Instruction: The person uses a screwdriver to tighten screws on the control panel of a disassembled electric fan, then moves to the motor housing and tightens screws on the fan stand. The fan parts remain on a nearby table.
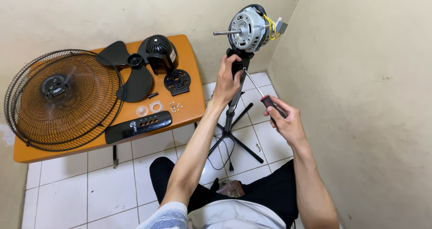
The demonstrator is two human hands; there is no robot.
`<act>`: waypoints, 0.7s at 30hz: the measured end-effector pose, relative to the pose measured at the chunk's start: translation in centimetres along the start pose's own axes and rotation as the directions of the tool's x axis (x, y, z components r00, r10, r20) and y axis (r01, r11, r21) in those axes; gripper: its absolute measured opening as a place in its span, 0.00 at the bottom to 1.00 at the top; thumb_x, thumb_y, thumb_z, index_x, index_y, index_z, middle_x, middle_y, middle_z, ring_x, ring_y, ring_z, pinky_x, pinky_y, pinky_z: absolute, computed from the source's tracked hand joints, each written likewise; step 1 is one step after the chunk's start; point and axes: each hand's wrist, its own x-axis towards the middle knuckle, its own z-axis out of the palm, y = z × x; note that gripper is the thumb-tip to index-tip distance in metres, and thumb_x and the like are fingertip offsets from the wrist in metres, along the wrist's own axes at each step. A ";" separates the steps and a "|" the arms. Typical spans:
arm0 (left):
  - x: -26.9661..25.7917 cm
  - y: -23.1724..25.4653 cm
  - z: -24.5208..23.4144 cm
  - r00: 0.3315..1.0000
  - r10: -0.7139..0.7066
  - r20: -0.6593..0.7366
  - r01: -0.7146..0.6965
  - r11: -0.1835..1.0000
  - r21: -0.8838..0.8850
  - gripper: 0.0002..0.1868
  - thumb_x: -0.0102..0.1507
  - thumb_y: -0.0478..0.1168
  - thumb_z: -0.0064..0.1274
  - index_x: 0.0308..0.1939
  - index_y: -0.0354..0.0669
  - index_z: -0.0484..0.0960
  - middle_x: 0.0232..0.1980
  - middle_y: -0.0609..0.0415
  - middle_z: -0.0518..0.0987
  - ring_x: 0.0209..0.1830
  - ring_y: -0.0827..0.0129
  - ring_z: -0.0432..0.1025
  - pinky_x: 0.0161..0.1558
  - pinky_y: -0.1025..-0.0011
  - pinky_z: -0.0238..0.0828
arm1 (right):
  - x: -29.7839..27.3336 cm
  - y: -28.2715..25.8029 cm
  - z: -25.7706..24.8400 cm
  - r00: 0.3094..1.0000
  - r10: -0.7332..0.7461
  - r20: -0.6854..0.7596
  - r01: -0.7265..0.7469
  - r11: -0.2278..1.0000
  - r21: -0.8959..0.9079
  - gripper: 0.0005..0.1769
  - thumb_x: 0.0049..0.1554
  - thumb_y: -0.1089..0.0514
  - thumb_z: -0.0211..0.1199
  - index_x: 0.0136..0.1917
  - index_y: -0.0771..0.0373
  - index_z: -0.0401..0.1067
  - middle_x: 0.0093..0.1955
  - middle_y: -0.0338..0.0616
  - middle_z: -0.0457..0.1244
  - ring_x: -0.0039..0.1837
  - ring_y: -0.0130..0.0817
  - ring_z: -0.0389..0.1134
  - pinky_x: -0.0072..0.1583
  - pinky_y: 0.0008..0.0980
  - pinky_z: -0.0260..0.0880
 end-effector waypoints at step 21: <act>2.1 0.9 2.8 0.995 -0.034 -0.089 0.040 0.997 0.063 0.23 0.61 0.26 0.58 0.57 0.49 0.74 0.63 0.42 0.69 0.58 0.43 0.74 0.54 0.56 0.75 | 5.0 -2.2 -6.3 0.991 -0.097 0.095 0.126 0.920 -0.372 0.20 0.60 0.57 0.66 0.64 0.65 0.75 0.39 0.44 0.66 0.36 0.23 0.62 0.39 0.27 0.65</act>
